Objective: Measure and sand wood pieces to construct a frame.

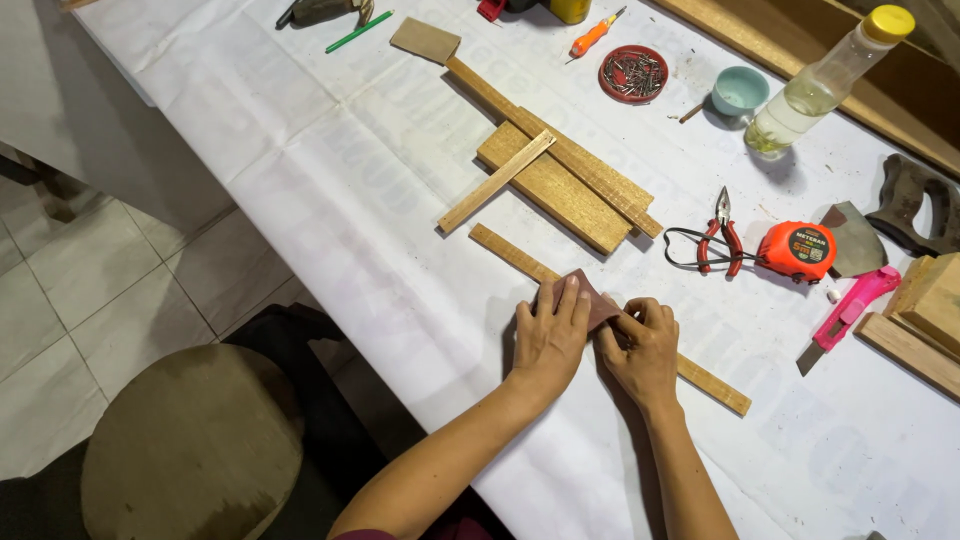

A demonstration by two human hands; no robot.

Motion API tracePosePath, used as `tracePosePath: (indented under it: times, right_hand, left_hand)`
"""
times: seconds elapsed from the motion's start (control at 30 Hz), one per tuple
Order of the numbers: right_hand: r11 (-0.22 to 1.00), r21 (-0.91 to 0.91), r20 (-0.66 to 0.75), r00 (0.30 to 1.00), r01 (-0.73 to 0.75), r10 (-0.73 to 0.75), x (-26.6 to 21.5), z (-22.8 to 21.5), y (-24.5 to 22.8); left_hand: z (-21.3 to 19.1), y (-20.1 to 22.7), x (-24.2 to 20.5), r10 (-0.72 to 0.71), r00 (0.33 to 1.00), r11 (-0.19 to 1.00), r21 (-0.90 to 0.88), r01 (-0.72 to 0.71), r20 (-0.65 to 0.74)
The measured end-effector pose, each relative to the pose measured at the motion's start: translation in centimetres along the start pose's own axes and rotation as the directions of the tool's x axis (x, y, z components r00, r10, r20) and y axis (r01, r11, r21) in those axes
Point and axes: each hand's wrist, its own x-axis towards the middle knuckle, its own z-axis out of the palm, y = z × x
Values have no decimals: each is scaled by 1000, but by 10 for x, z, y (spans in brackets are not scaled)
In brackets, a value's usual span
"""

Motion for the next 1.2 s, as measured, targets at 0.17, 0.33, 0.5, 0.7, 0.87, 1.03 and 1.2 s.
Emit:
tracePosePath:
  times: [0.17,0.33,0.5,0.7,0.87,1.03,1.2]
  right_hand:
    - [999,34,25,999,-24,24,5,-8,-14]
    - [999,18,34,999,-32,32,5,-8,-13]
    - [999,2,39,999,-36,36,8,-10,-13]
    - [999,-29,30,999,-21,22,-4,8,12]
    - [999,11,47,998,-48,47,4,-6,-10]
    - [999,27,39,998,-46,45,5,-7,-12]
    - [998,11,48,997,-59,59,7,-10,-15]
  left_hand:
    - [-1,-44,14,-68,998,996,60,68,-17]
    - [-9,-82,28,-150,987,983,98,155,-50]
    - [-49,-64,26,-215,976,976,-10,215,-16]
    - [4,-3,3,27,999,1000,-13,-27,-27]
    - [-8,-45,17,-33,999,987,159,33,0]
    - [-13,-89,27,-115,993,975,188,116,-17]
    - [-55,-62,24,-263,962,961,-75,268,68]
